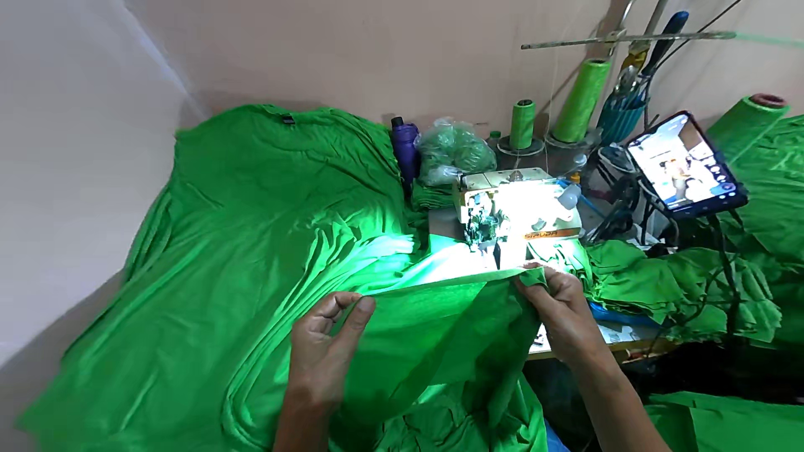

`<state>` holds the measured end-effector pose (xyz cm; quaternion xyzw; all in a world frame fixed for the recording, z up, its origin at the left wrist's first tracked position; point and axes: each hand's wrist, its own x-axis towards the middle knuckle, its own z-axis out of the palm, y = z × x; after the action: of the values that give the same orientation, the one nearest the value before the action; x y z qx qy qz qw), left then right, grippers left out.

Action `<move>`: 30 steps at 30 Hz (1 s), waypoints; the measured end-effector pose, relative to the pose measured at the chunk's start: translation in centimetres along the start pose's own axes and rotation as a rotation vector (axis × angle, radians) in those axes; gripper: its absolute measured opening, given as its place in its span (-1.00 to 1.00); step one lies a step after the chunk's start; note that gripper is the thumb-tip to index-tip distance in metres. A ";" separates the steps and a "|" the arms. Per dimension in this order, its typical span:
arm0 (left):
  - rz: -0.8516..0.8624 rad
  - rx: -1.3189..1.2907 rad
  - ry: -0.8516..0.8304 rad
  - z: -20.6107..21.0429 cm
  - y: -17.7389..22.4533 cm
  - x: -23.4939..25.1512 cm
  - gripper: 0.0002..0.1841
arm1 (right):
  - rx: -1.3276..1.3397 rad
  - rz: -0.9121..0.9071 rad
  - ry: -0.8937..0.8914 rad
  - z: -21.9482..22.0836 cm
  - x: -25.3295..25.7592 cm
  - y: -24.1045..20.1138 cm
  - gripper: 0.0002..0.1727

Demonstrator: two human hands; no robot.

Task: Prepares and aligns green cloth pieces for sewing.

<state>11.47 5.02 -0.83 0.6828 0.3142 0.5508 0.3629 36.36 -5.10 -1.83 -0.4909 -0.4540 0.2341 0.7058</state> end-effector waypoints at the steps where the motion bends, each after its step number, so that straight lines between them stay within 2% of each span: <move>1: 0.027 0.006 0.009 -0.2 0.3 0.2 -0.92 | -0.042 -0.008 -0.018 -0.2 0.1 0.1 -0.79; 4: 0.113 0.028 0.007 -0.7 1.4 0.7 -0.92 | -0.106 0.032 -0.098 -0.8 0.4 0.7 -0.90; 8: 0.174 0.127 0.021 -0.1 2.0 1.8 -0.91 | 0.014 0.101 -0.189 -0.6 0.1 1.7 -0.89; 9: 0.198 0.223 0.046 0.2 1.5 2.4 -0.92 | 0.045 0.119 -0.195 -0.3 0.1 1.9 -0.88; 11: 0.222 0.500 0.074 0.6 -0.6 3.7 -0.80 | 0.089 0.185 -0.183 0.6 -0.1 2.3 -0.87; 14: 0.073 0.740 -0.059 1.2 -3.6 4.4 -0.67 | 0.143 0.299 -0.135 1.9 0.1 2.9 -0.84; 18: 0.048 0.720 -0.121 2.3 -5.7 2.7 -0.80 | 0.132 0.377 -0.054 1.7 0.5 4.6 -0.85; 23: 0.111 0.753 -0.068 1.9 -7.7 2.2 -0.69 | 0.095 0.410 -0.057 0.7 0.3 5.7 -0.87; 30: 0.023 0.812 -0.122 2.3 -7.1 2.6 -0.66 | -0.004 0.401 -0.058 -0.4 0.0 7.4 -0.91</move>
<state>13.98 10.61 -5.74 0.8054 0.4761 0.3448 0.0757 37.56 -2.27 -8.63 -0.5660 -0.3676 0.3830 0.6307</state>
